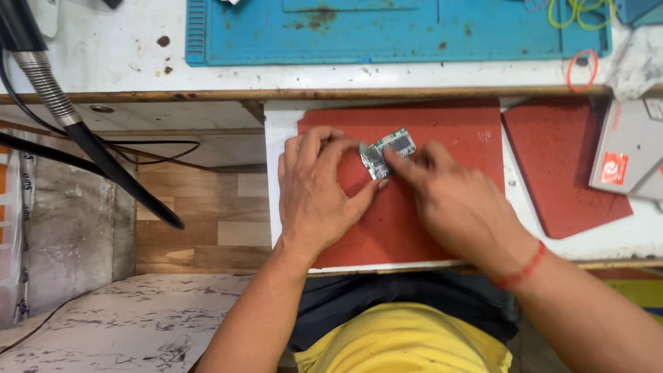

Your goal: The person uses a purple toothbrush to scrub the surface of a small green circuit board placed on a red mat. The person holds the board steady with one hand while scrubbing with the other, occasionally flipping the board to clean different sides.

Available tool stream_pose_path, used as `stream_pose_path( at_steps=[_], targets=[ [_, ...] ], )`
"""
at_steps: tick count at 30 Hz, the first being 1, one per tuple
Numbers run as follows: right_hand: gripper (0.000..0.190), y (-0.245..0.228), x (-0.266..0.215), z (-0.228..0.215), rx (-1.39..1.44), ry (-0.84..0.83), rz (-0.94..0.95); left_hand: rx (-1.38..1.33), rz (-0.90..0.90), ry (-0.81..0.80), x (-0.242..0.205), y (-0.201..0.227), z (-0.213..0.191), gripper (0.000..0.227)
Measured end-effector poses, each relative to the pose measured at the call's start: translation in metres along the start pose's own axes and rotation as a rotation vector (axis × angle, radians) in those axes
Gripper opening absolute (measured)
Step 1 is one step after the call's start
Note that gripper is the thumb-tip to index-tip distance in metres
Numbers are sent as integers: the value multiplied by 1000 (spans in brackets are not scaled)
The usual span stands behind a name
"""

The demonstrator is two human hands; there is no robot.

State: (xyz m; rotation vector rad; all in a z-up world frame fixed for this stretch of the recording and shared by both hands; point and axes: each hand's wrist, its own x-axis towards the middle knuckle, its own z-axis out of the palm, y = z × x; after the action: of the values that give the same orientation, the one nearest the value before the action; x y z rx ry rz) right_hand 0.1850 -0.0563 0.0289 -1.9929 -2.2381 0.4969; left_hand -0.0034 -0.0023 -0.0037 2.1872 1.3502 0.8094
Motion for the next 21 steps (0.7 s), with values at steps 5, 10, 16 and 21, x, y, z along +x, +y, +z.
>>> stream_pose_path(
  at_steps=[5, 10, 16, 21],
  targets=[
    [71, -4, -18, -4, 35, -91, 0, -22, -10, -9, 1, 1, -1, 66],
    [60, -7, 4, 11, 35, -10, 35, -34, 7, -7, -1, 1, 0, 73],
    [41, -8, -12, 17, 681, 251, 190, -347, 34, 120, -19, 8, -7, 57],
    [50, -35, -33, 36, 514, 558, -81, -981, -317, 72, -42, 33, 24, 29]
  ],
)
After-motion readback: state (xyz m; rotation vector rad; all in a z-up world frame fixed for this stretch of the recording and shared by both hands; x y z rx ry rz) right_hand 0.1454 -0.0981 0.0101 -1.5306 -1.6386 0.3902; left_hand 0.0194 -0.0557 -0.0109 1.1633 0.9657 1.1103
